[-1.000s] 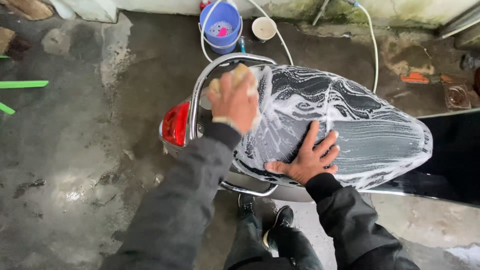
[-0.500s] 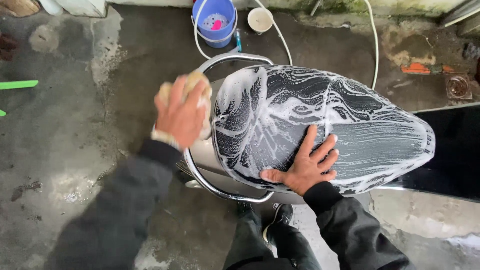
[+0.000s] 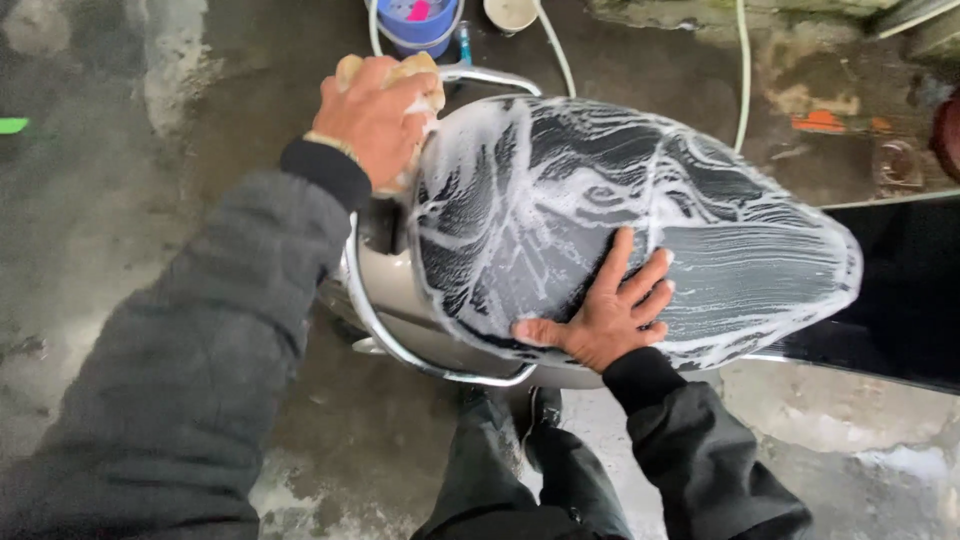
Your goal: The person scrubs the soapy seat of a motorcycle using a sponge. They use their left hand to stabilize the seat while scrubbing with their right hand, covering the entire surface with soapy water.
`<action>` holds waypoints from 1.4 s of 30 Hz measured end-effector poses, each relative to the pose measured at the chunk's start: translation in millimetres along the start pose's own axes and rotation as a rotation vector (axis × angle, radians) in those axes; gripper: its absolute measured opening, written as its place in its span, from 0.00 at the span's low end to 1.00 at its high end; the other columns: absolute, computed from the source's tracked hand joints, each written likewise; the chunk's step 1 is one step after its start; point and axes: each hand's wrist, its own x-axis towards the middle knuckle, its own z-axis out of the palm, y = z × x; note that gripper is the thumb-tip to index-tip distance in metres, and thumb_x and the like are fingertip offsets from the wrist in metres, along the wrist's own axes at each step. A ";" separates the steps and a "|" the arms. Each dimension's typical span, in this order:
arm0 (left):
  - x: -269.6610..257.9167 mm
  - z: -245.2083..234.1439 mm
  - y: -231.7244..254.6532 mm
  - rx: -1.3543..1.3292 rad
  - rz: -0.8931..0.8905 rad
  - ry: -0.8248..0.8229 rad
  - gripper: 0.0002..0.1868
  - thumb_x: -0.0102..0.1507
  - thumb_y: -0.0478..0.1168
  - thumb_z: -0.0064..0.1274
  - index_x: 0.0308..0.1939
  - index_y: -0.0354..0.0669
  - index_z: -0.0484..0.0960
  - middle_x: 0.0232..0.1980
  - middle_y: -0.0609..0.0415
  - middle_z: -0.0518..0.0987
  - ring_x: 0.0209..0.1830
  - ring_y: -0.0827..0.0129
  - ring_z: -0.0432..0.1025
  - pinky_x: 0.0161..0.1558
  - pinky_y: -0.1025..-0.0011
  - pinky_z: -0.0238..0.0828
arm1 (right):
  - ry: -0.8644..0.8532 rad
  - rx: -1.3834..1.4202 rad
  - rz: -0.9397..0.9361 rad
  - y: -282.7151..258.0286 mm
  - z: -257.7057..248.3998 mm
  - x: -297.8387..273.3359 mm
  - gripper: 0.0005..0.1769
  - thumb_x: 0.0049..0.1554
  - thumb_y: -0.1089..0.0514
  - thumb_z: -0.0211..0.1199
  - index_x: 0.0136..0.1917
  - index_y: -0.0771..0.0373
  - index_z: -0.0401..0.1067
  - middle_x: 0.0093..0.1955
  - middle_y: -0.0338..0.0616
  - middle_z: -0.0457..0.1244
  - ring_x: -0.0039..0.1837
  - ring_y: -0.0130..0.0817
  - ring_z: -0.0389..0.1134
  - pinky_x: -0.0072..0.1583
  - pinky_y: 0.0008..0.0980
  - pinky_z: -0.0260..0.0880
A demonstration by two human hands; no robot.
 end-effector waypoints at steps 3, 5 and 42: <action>-44.1 -32.9 24.8 -0.143 -0.166 0.041 0.23 0.54 0.37 0.41 0.55 0.53 0.69 0.54 0.44 0.63 0.49 0.46 0.58 0.42 0.48 0.55 | -0.019 -0.011 -0.014 -0.5 -2.5 -4.7 0.84 0.18 0.25 0.66 0.70 0.46 0.13 0.72 0.60 0.14 0.73 0.59 0.17 0.63 0.63 0.28; -71.1 -26.8 32.3 -0.138 -0.219 0.054 0.24 0.58 0.39 0.43 0.59 0.55 0.65 0.58 0.44 0.58 0.55 0.45 0.57 0.46 0.46 0.55 | 0.030 0.032 -0.094 8.3 3.8 -3.4 0.83 0.22 0.29 0.70 0.71 0.47 0.13 0.71 0.64 0.15 0.71 0.66 0.17 0.62 0.68 0.28; -115.3 -6.1 284.5 0.163 -0.656 0.179 0.18 0.57 0.39 0.48 0.52 0.55 0.74 0.57 0.43 0.65 0.62 0.53 0.56 0.57 0.48 0.53 | 0.029 -0.344 -0.417 151.8 -46.8 63.7 0.78 0.25 0.25 0.65 0.72 0.43 0.17 0.73 0.50 0.16 0.73 0.59 0.17 0.62 0.72 0.25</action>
